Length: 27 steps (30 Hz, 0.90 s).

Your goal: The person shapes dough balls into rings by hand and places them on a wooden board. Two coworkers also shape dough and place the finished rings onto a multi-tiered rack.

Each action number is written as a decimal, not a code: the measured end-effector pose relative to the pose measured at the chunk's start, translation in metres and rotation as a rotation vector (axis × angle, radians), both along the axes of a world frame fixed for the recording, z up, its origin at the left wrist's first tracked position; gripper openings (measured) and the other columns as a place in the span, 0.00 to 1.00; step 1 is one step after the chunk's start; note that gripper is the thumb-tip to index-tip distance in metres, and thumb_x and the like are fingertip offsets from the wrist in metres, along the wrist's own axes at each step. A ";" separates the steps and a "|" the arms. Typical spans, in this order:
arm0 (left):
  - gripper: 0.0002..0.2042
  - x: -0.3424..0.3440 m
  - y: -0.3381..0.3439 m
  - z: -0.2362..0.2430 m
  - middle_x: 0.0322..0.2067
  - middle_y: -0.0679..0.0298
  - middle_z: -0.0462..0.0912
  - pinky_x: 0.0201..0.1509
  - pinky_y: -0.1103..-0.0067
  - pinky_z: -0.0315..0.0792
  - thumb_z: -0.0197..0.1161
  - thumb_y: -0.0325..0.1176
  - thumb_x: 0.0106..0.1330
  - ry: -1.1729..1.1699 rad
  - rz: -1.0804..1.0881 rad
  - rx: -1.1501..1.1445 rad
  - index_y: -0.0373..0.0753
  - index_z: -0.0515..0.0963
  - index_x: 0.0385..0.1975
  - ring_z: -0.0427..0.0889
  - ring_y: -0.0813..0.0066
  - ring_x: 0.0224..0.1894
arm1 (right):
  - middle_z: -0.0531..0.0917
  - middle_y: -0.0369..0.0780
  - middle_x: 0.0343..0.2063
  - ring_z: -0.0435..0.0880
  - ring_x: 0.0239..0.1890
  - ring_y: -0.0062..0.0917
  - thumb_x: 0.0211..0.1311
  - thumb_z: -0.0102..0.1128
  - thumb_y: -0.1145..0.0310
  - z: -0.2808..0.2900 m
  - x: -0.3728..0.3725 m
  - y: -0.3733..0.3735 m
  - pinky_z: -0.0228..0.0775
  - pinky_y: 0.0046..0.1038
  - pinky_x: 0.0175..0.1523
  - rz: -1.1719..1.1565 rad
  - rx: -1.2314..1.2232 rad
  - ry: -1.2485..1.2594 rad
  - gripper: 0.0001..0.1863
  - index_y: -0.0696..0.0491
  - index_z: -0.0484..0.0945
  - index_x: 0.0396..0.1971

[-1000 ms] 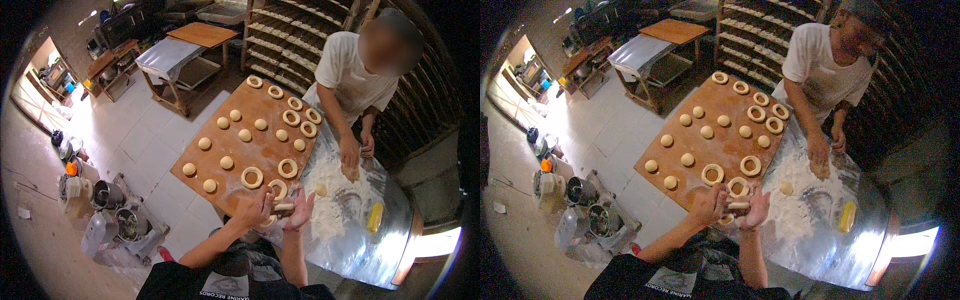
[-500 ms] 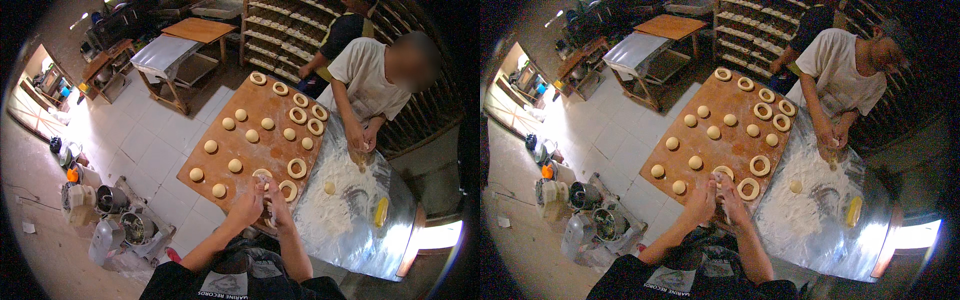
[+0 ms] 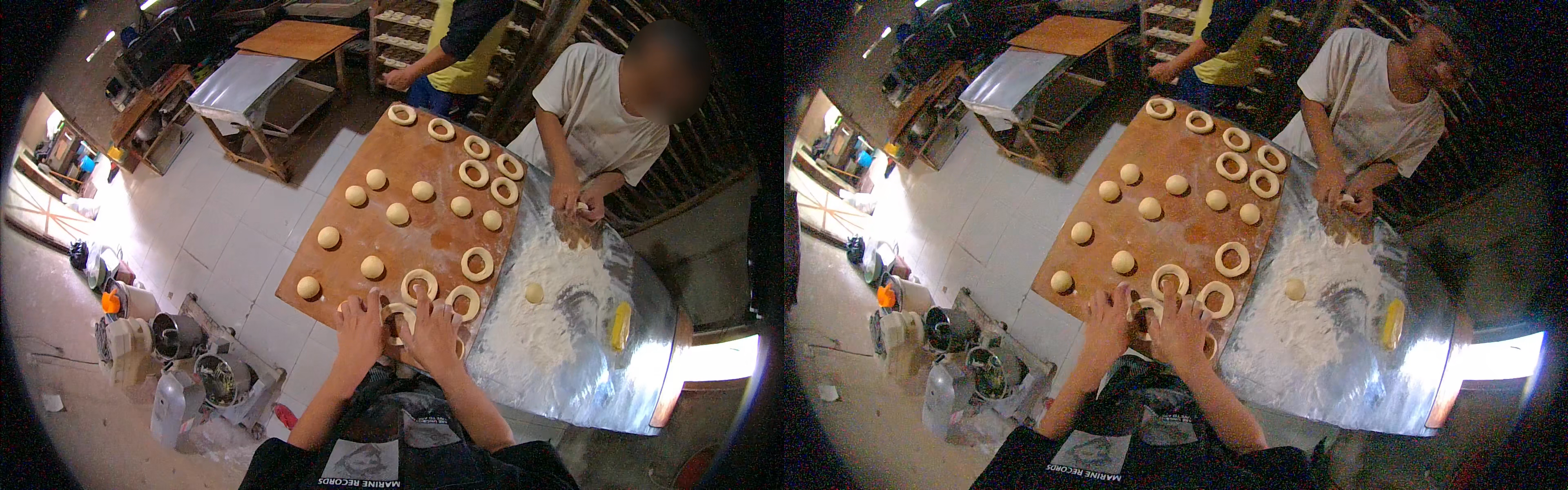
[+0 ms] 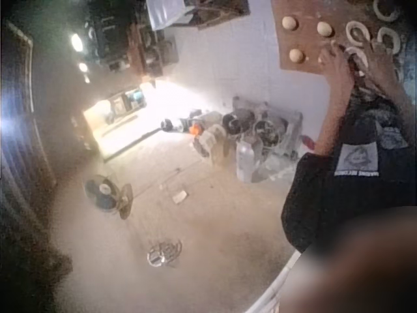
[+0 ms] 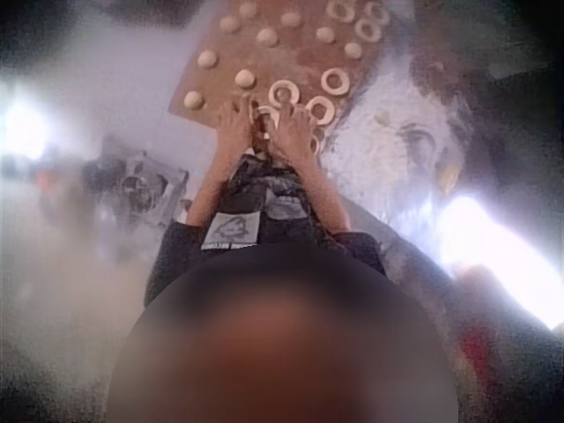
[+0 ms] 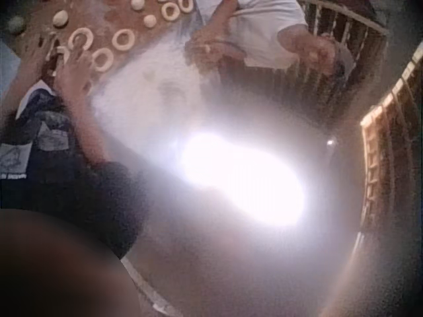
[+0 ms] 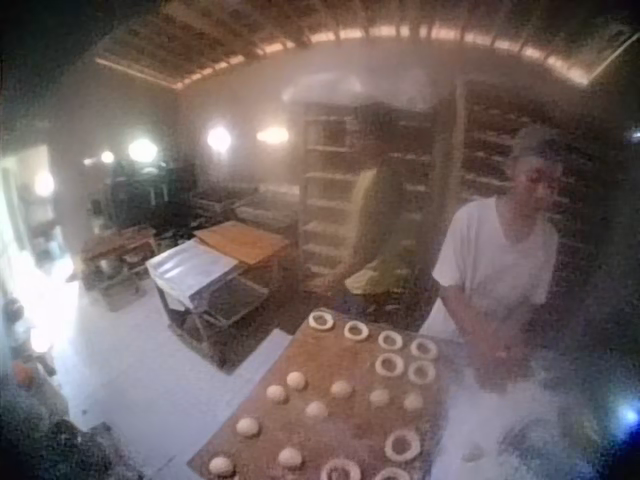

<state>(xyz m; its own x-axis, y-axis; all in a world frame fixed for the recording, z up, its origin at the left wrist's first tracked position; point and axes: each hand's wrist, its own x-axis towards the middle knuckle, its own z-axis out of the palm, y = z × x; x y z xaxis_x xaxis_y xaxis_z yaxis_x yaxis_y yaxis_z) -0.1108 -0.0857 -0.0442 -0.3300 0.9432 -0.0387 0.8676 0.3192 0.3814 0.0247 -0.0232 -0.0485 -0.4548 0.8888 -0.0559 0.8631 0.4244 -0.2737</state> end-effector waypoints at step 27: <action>0.14 0.119 0.054 0.014 0.31 0.47 0.81 0.38 0.58 0.73 0.59 0.33 0.63 -0.489 -0.360 -0.018 0.36 0.70 0.47 0.80 0.46 0.34 | 0.80 0.49 0.36 0.80 0.41 0.46 0.58 0.62 0.66 -0.024 0.237 0.138 0.71 0.43 0.47 -0.231 0.292 0.139 0.14 0.55 0.75 0.42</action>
